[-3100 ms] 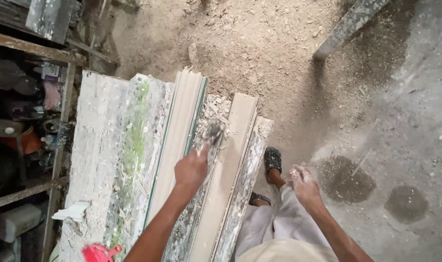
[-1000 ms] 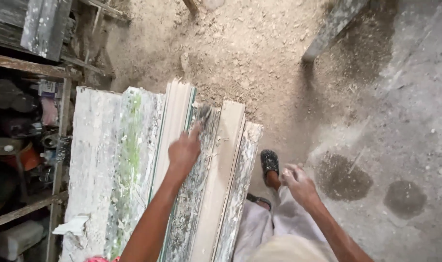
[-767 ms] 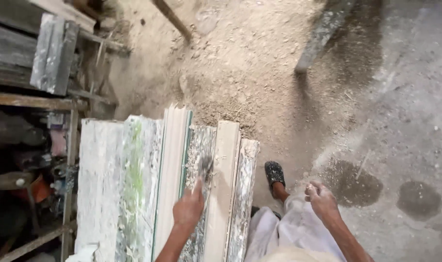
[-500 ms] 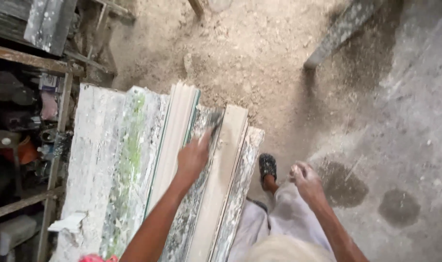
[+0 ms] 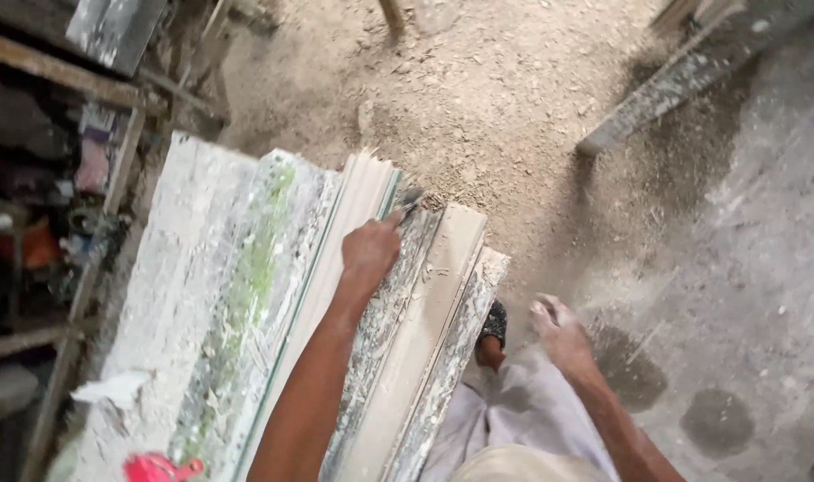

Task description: The person uses a brush to scrub and clean the surface of several long wooden planks laid on a workbench. The person repeatedly brushes along the length of each plank, removing dust and debris, and occasionally repositions the planks to access different areas.

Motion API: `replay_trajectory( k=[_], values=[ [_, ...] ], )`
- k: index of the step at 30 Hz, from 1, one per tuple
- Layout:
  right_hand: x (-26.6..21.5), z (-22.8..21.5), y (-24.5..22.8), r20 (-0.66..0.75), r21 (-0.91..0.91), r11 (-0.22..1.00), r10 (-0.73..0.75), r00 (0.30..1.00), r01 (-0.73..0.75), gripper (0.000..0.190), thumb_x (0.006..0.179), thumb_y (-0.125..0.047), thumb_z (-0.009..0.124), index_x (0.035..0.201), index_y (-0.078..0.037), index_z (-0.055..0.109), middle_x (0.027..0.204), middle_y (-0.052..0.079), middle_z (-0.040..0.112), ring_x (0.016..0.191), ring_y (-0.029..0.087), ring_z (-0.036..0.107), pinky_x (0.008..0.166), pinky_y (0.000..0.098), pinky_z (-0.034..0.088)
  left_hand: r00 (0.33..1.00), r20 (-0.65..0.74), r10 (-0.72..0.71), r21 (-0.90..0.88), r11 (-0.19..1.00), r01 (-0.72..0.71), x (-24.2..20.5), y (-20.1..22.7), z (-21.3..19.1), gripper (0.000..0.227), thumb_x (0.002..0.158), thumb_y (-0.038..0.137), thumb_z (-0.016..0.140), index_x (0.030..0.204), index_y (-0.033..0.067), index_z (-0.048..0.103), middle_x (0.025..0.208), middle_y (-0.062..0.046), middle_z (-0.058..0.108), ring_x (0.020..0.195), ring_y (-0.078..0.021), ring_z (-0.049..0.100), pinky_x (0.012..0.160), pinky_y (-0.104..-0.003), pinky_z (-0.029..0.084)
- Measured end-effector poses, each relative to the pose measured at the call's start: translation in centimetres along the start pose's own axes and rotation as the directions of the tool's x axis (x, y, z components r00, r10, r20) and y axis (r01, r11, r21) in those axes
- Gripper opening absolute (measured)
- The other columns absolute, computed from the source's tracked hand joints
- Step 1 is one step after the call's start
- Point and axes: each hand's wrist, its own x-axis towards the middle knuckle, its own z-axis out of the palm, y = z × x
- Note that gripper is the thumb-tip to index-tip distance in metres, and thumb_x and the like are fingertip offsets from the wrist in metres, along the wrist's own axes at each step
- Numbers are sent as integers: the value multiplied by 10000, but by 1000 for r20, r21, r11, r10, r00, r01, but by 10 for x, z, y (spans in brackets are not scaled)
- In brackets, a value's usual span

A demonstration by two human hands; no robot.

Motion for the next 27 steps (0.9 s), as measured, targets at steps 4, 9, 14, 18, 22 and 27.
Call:
replay_trajectory(
  k=[4,9,14,18,22,27],
  values=[
    [141,79,46,265,633,759,-28,964,-152,271,1024,-255,566,1237,-108,648,1144,74,670,986,214,674,854,382,606,890,-449,81,-110,983,-145,-40,6,66,317,1072,313,391,1348,211,511,941,-208,662,689,-396,708,561,-516,596],
    [-23,141,-43,223,425,887,-299,928,183,629,1001,-511,514,1251,50,650,1184,293,627,1088,326,580,1021,572,355,743,-657,127,-281,873,-398,-104,-6,224,431,899,285,563,1318,201,617,1084,-55,721,988,-259,722,766,-392,618],
    [-70,168,-86,86,1,974,-227,970,227,762,984,-497,409,1619,-107,254,1561,283,421,1456,413,403,1218,537,311,752,-656,-72,-358,906,-225,-158,-72,258,691,772,507,705,1415,270,618,1295,-78,657,1192,-297,637,952,-450,548],
    [-44,223,-78,23,120,961,-253,967,249,823,1005,-628,302,1631,-96,258,1668,180,296,1525,367,292,1269,497,230,655,-691,-305,-484,869,-106,-154,-177,274,722,796,337,740,1476,166,565,1350,-159,631,1220,-372,604,1039,-484,501],
    [-90,333,-18,21,0,941,-339,941,339,685,1031,-502,338,1632,-185,253,1277,248,583,1203,409,574,992,537,442,651,-435,-622,-641,721,262,-139,-233,285,785,930,509,585,1595,180,328,1627,-203,251,1490,-474,201,1167,-635,245],
    [33,400,7,-97,-155,908,-405,909,388,565,1080,-447,307,1591,-208,330,1475,204,550,1271,400,602,1036,522,507,677,-467,-569,-538,790,294,-128,-242,319,779,949,528,607,1613,225,335,1665,-206,181,1523,-518,88,1149,-684,163]
  ],
)
